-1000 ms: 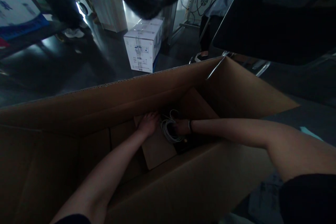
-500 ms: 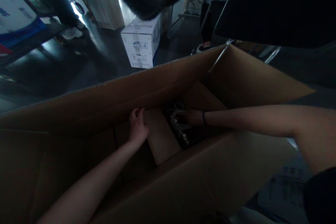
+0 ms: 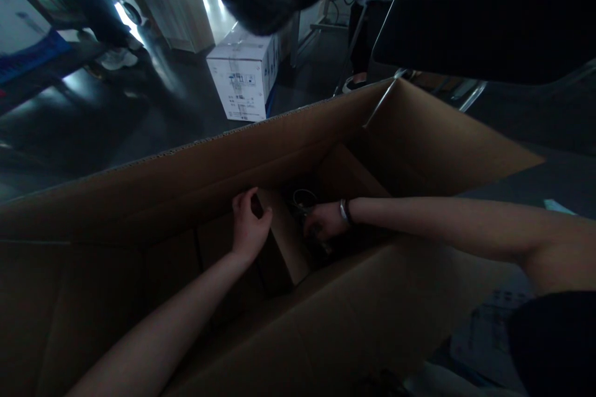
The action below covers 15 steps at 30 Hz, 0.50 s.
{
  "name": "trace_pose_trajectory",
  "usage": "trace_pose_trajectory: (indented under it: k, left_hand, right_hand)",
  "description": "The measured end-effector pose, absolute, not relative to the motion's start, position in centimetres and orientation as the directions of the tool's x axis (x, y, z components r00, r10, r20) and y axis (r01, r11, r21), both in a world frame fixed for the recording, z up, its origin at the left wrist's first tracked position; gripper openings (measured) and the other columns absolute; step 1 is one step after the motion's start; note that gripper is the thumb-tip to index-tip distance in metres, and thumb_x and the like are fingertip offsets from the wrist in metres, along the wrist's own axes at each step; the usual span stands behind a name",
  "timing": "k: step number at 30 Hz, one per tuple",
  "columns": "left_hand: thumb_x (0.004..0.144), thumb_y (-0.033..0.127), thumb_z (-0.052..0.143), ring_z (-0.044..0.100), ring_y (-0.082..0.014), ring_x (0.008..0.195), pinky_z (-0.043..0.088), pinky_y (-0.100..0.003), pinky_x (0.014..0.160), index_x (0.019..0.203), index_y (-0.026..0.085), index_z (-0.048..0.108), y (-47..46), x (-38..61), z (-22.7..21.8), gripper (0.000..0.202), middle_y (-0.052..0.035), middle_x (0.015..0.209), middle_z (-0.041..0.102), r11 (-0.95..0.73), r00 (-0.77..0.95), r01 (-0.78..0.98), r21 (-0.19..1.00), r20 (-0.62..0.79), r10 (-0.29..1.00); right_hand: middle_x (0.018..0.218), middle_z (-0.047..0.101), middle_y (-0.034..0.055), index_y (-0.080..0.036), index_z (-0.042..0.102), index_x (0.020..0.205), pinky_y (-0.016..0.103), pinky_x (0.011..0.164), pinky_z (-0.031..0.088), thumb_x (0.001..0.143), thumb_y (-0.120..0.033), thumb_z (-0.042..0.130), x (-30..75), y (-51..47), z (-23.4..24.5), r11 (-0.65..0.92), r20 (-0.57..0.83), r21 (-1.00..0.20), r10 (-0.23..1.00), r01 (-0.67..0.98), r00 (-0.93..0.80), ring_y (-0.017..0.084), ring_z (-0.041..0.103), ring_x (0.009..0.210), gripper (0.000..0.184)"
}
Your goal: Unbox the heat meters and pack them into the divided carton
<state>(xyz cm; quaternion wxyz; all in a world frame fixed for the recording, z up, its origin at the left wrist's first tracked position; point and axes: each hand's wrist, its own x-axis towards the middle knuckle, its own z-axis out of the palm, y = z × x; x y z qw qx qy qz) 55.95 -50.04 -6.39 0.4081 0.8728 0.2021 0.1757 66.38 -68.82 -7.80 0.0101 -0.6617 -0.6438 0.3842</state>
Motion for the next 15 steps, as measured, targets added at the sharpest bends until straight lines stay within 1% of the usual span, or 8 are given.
trace_pose_trajectory:
  k: [2,4,5,7,8,10,12,15]
  left_hand:
    - [0.068,0.016,0.059,0.053,-0.0176,0.094,0.044,-0.039,0.091,0.110,0.019,0.050,-49.9,56.0,-6.7,0.043,-0.0072,0.109,0.043,-0.588,0.856,0.203,0.783,0.149,0.494]
    - [0.068,0.015,0.058,0.052,-0.0189,0.098,0.043,-0.040,0.092,0.109,0.018,0.050,-49.9,56.0,-6.9,0.041,-0.0074,0.108,0.044,-0.596,0.853,0.190,0.780,0.170,0.494]
    - [0.069,0.015,0.058,0.051,-0.0195,0.100,0.043,-0.040,0.093,0.108,0.019,0.050,-49.9,56.1,-7.0,0.041,-0.0074,0.107,0.045,-0.604,0.849,0.179,0.777,0.189,0.494]
    - [0.069,0.016,0.058,0.050,-0.0204,0.103,0.042,-0.040,0.093,0.107,0.019,0.050,-50.0,56.2,-7.2,0.039,-0.0073,0.107,0.045,-0.619,0.840,0.151,0.771,0.230,0.492]
    - [0.069,0.016,0.058,0.050,-0.0206,0.103,0.043,-0.040,0.093,0.108,0.019,0.050,-50.0,56.2,-7.2,0.039,-0.0075,0.107,0.045,-0.624,0.838,0.139,0.769,0.244,0.487]
    - [0.070,0.017,0.058,0.051,-0.0209,0.102,0.044,-0.040,0.091,0.109,0.019,0.049,-50.0,56.2,-7.4,0.041,-0.0082,0.108,0.045,-0.626,0.842,0.120,0.771,0.255,0.476]
    - [0.070,0.019,0.058,0.051,-0.0211,0.103,0.045,-0.040,0.090,0.112,0.019,0.047,-50.0,56.0,-7.6,0.043,-0.0088,0.109,0.045,-0.622,0.848,0.101,0.777,0.260,0.462]
    - [0.073,0.024,0.058,0.050,-0.0221,0.105,0.045,-0.041,0.089,0.114,0.020,0.044,-50.1,55.8,-7.9,0.044,-0.0100,0.112,0.044,-0.623,0.850,0.061,0.779,0.287,0.442]
  right_hand:
    - [0.091,0.066,0.0013,-0.017,0.064,0.100,0.020,0.070,0.045,0.077,-0.018,0.055,65.7,-69.1,-7.0,-0.244,-0.535,-0.639,0.822,0.729,-0.194,0.011,0.060,0.080,0.025]
    - [0.092,0.066,0.0037,-0.017,0.065,0.096,0.024,0.076,0.045,0.079,-0.014,0.053,65.0,-69.3,-6.8,-0.202,-0.514,-0.632,0.832,0.748,-0.210,0.014,0.060,0.085,0.021]
    - [0.099,0.064,0.0063,-0.017,0.065,0.097,0.030,0.083,0.044,0.079,-0.012,0.052,64.8,-69.3,-7.0,-0.123,-0.466,-0.550,0.866,0.826,-0.181,0.017,0.058,0.093,0.023]
    - [0.123,0.052,0.0114,-0.019,0.058,0.112,0.046,0.097,0.034,0.080,-0.012,0.052,64.7,-69.2,-7.5,0.010,-0.314,-0.294,0.943,0.956,-0.107,0.026,0.046,0.115,0.034]
    - [0.134,0.042,0.0125,-0.021,0.050,0.122,0.053,0.100,0.027,0.079,-0.013,0.054,64.8,-69.1,-7.8,0.016,-0.246,-0.165,0.968,0.986,-0.056,0.030,0.036,0.124,0.044]
    - [0.145,0.021,0.0123,-0.023,0.032,0.136,0.058,0.103,0.018,0.078,-0.016,0.057,65.1,-68.7,-8.4,-0.084,-0.175,0.011,0.981,0.996,0.084,0.034,0.019,0.132,0.064]
    - [0.147,0.012,0.0135,-0.022,0.020,0.141,0.060,0.103,0.016,0.075,-0.020,0.062,65.5,-68.2,-8.8,-0.213,-0.173,0.109,0.958,0.971,0.229,0.036,0.011,0.134,0.079]
    - [0.148,0.005,0.0151,-0.023,0.012,0.142,0.063,0.102,0.013,0.064,-0.033,0.073,66.0,-67.5,-8.9,-0.290,-0.240,0.153,0.917,0.945,0.320,0.040,0.004,0.133,0.100]
